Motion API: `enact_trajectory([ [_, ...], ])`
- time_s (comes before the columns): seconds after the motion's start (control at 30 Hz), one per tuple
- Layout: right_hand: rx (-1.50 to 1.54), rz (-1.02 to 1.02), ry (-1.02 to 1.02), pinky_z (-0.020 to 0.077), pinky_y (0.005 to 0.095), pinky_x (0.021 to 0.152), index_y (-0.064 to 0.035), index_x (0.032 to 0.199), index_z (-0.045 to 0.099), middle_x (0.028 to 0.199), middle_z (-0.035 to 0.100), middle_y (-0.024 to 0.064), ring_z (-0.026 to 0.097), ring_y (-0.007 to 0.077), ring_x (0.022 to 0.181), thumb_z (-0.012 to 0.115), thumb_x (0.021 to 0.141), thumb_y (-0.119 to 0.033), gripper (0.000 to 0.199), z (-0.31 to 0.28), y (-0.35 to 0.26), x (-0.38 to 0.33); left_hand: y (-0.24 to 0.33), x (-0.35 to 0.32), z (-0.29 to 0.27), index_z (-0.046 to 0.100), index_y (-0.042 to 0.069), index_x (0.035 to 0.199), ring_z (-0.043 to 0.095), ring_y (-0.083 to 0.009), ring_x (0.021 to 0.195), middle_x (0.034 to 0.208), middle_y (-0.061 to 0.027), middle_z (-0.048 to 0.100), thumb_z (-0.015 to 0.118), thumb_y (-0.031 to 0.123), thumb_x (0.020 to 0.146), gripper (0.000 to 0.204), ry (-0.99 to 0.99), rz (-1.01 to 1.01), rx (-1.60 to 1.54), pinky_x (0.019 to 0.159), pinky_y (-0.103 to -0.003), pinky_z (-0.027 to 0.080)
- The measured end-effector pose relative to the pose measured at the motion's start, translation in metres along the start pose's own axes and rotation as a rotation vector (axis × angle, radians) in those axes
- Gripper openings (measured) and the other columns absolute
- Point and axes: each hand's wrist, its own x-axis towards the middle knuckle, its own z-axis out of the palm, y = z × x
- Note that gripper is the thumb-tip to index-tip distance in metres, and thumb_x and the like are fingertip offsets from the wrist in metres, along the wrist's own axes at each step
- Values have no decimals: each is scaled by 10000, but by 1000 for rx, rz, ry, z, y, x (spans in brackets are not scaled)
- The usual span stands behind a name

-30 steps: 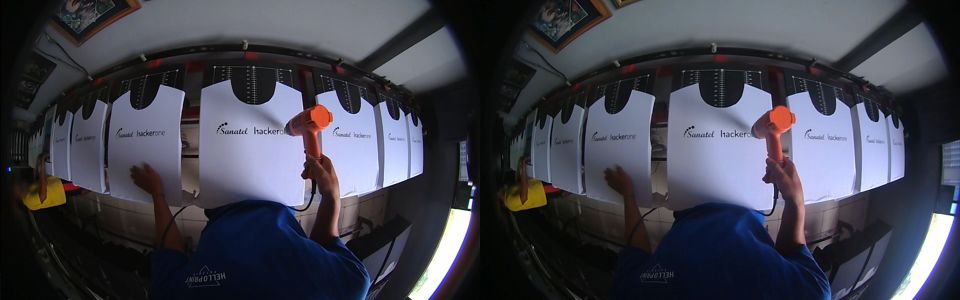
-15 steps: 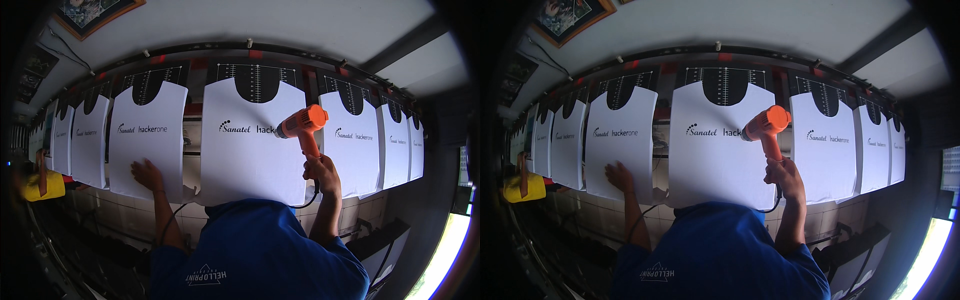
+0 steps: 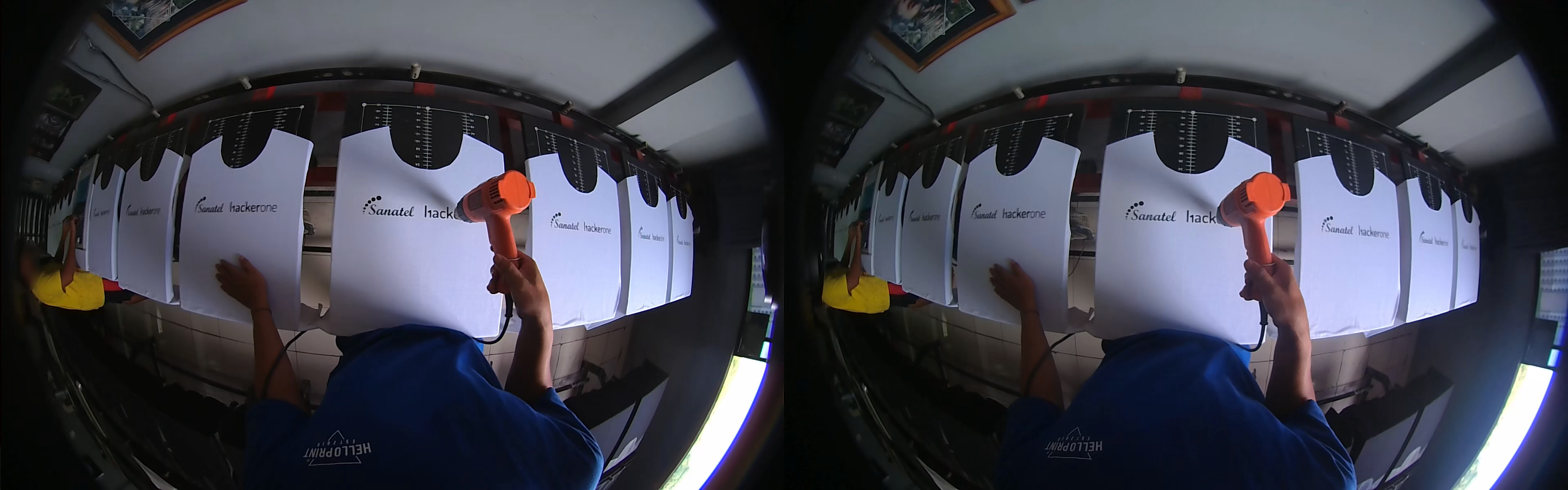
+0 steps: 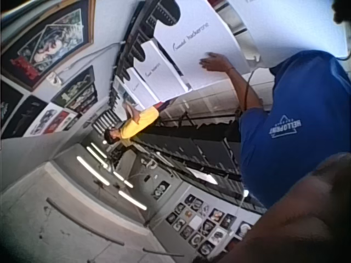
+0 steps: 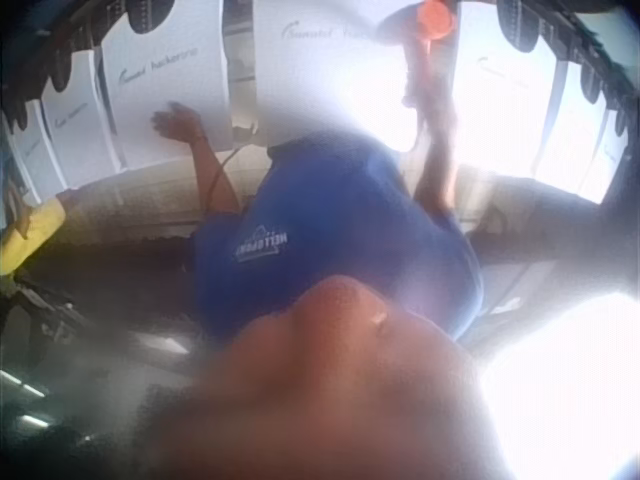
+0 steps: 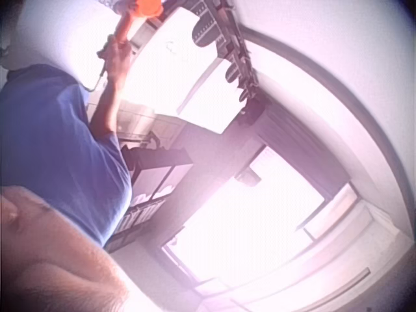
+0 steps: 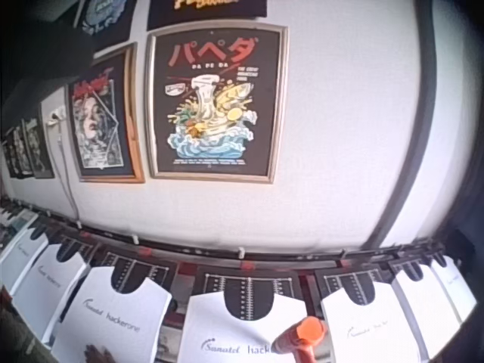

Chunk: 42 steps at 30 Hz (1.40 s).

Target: The person uses an orange heat gun to apply heat to a white t-shirt with a printed logo, moving the tool back and forth over the design. The t-shirt is laid flat on a work surface, and the person occasionally uses their left hand to smooth the fabric while heating.

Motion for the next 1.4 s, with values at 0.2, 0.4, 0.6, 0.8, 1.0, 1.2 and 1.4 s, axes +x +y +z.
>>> enact_trajectory([
  [0.2,-31,-2,1,491,273,585,55,1169,558,735,574,34,587,134,588,619,934,-287,420,2,1,3,3,-1,-4,349,-51,1453,322,-459,1388,1520,-248,336,356,440,1022,653,-17,-6,-15,1153,-540,230],
  [0.4,3,-12,-43,502,269,591,56,1163,554,739,577,38,593,127,590,626,932,-264,402,2,-7,2,3,-2,-4,339,-40,1463,304,-455,1399,1528,-245,322,352,448,1023,657,-21,-9,-4,1156,-538,223],
  [0.6,6,4,-84,516,270,610,48,1143,555,753,583,40,604,130,594,623,931,-243,366,3,-5,8,1,-2,-2,340,-39,1463,308,-454,1398,1527,-245,324,356,448,1022,658,-4,-10,-12,1153,-543,228],
  [0.8,-41,11,-101,517,263,607,26,1116,568,748,581,32,609,124,600,615,941,-257,336,3,-9,17,1,-1,-3,346,-42,1457,311,-458,1395,1525,-248,327,362,449,1019,658,-17,-15,-5,1148,-550,232],
  [1.0,-65,28,-102,509,258,584,26,1131,564,742,573,27,607,121,595,615,937,-250,341,10,-10,18,3,-2,-5,346,-42,1456,311,-462,1394,1524,-250,327,362,448,1019,657,-18,-11,-9,1146,-552,233],
  [1.2,-26,11,-91,508,262,578,41,1113,563,737,571,35,595,124,584,607,939,-233,328,20,-10,8,2,-2,-3,349,-36,1457,305,-462,1397,1526,-248,325,362,450,1019,654,-11,-5,-20,1149,-550,229],
  [1.4,-46,-3,-68,531,259,598,56,1022,566,765,580,39,607,114,604,623,932,-230,305,26,-13,8,3,-2,-4,351,-34,1456,304,-460,1398,1525,-247,326,365,450,1019,653,-16,-12,-22,1150,-552,226],
])
